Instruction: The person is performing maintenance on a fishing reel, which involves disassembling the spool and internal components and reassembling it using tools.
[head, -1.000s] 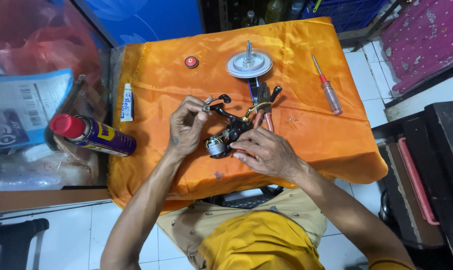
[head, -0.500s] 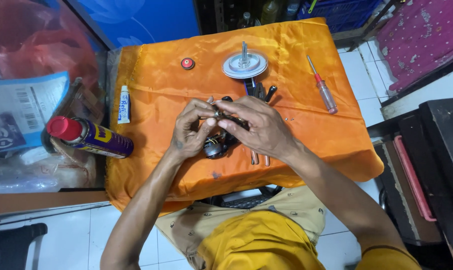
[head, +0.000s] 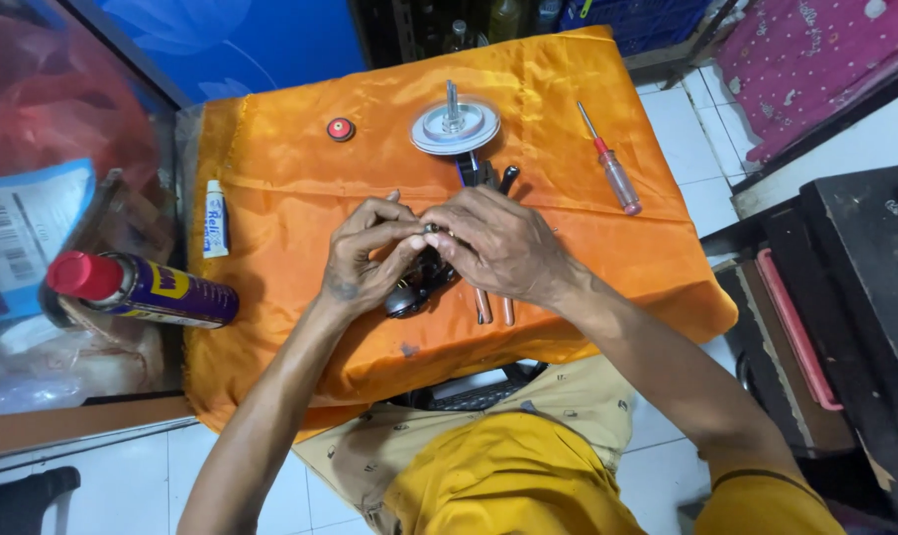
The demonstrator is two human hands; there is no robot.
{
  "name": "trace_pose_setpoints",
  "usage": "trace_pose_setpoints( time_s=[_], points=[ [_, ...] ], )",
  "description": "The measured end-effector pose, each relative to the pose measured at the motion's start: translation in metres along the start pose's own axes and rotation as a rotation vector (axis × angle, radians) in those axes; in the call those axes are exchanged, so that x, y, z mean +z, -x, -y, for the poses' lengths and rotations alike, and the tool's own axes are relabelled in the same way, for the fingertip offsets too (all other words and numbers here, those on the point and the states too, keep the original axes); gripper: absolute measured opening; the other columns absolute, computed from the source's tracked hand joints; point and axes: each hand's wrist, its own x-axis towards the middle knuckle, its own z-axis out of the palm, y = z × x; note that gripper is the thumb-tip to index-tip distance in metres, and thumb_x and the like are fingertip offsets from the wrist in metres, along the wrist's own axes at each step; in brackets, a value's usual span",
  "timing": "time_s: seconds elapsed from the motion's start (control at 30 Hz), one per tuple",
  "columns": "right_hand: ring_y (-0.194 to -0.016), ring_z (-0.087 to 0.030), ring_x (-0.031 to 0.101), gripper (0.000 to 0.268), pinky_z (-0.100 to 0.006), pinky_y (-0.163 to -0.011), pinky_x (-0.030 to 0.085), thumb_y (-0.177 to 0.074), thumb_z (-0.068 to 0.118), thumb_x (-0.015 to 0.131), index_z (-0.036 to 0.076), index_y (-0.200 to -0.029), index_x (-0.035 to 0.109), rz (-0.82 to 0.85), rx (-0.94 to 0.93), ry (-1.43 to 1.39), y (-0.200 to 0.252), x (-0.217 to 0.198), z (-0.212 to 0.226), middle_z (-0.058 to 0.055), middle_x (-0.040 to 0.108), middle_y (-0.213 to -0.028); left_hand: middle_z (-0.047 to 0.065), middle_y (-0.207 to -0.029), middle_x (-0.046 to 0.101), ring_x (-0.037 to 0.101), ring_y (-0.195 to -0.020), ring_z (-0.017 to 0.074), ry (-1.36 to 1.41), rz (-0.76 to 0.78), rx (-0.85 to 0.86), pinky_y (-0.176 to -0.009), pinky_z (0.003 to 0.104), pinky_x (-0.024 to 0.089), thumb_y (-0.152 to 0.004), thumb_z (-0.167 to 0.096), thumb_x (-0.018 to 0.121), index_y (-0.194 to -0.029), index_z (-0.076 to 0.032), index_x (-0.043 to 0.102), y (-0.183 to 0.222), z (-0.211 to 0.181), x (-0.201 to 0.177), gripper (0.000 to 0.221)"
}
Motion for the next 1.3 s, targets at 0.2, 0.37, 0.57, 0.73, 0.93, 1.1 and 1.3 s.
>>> trace_pose_setpoints(
  time_s=[0.2, 0.37, 0.57, 0.73, 0.93, 1.1, 1.3],
  points=[
    [-0.080, -0.029, 0.066, 0.031, -0.038, -0.067, 0.058, -0.108, 0.031, 0.051, 0.008, -0.116, 0.070, 0.041, -0.040, 0.148, 0.003, -0.009, -0.019, -0.008, 0.062, -0.089, 0.017, -0.104, 0.067, 0.069, -0.100, 0.0400, -0.084, 0.026, 0.010, -0.095, 0.060, 0.053, -0.098, -0.017, 0.072, -0.121, -0.005, 0.074, -0.017, -0.014, 0.003, 0.026],
    [-0.083, -0.035, 0.065, 0.025, -0.043, -0.073, 0.056, -0.108, 0.023, 0.056, 0.002, -0.115, 0.070, 0.067, -0.054, 0.141, 0.000, -0.044, -0.060, -0.013, 0.060, -0.089, 0.021, -0.121, 0.062, 0.062, -0.116, 0.0417, -0.057, 0.044, -0.041, -0.103, 0.056, 0.047, -0.103, -0.025, 0.063, -0.142, -0.004, 0.061, -0.011, -0.016, -0.009, 0.044],
    [-0.080, -0.022, 0.061, 0.024, -0.034, -0.057, 0.046, -0.114, 0.026, 0.055, 0.008, -0.108, 0.070, 0.179, -0.052, 0.427, 0.020, -0.071, -0.116, -0.006, 0.065, -0.092, 0.017, -0.131, 0.057, 0.057, -0.126, 0.0300, -0.178, 0.093, -0.207, -0.107, 0.045, 0.047, -0.107, -0.047, 0.047, -0.142, -0.006, 0.056, -0.001, -0.038, -0.027, 0.054],
    [-0.075, -0.024, 0.060, 0.025, -0.036, -0.054, 0.046, -0.113, 0.025, 0.056, 0.004, -0.112, 0.071, 0.215, -0.045, 0.549, 0.061, -0.062, -0.147, -0.009, 0.065, -0.091, 0.014, -0.130, 0.058, 0.057, -0.126, 0.0282, -0.207, 0.138, -0.282, -0.109, 0.044, 0.046, -0.105, -0.045, 0.050, -0.139, -0.007, 0.060, 0.012, -0.043, -0.045, 0.051],
    [-0.082, -0.025, 0.065, 0.021, -0.033, -0.073, 0.054, -0.109, 0.030, 0.059, 0.015, -0.111, 0.074, 0.107, -0.048, 0.559, 0.084, -0.049, -0.146, -0.005, 0.063, -0.091, 0.017, -0.130, 0.061, 0.061, -0.123, 0.0400, -0.169, 0.147, -0.267, -0.104, 0.054, 0.045, -0.100, -0.026, 0.063, -0.139, -0.009, 0.063, 0.037, -0.037, -0.053, 0.042],
    [-0.078, -0.026, 0.069, 0.021, -0.035, -0.068, 0.056, -0.110, 0.031, 0.060, 0.016, -0.108, 0.075, 0.085, 0.028, 0.546, 0.085, -0.037, -0.151, -0.006, 0.067, -0.085, 0.020, -0.128, 0.061, 0.059, -0.127, 0.0423, -0.128, 0.123, -0.322, -0.107, 0.055, 0.043, -0.099, -0.027, 0.063, -0.135, -0.009, 0.066, 0.044, -0.037, -0.050, 0.041],
    [-0.085, -0.028, 0.072, 0.014, -0.037, -0.072, 0.057, -0.108, 0.024, 0.062, 0.017, -0.110, 0.075, 0.153, 0.085, 0.508, 0.072, -0.027, -0.169, -0.006, 0.072, -0.086, 0.018, -0.128, 0.061, 0.059, -0.128, 0.0406, -0.132, 0.090, -0.333, -0.107, 0.054, 0.043, -0.100, -0.027, 0.062, -0.136, -0.011, 0.066, 0.046, -0.032, -0.051, 0.039]
  ],
)
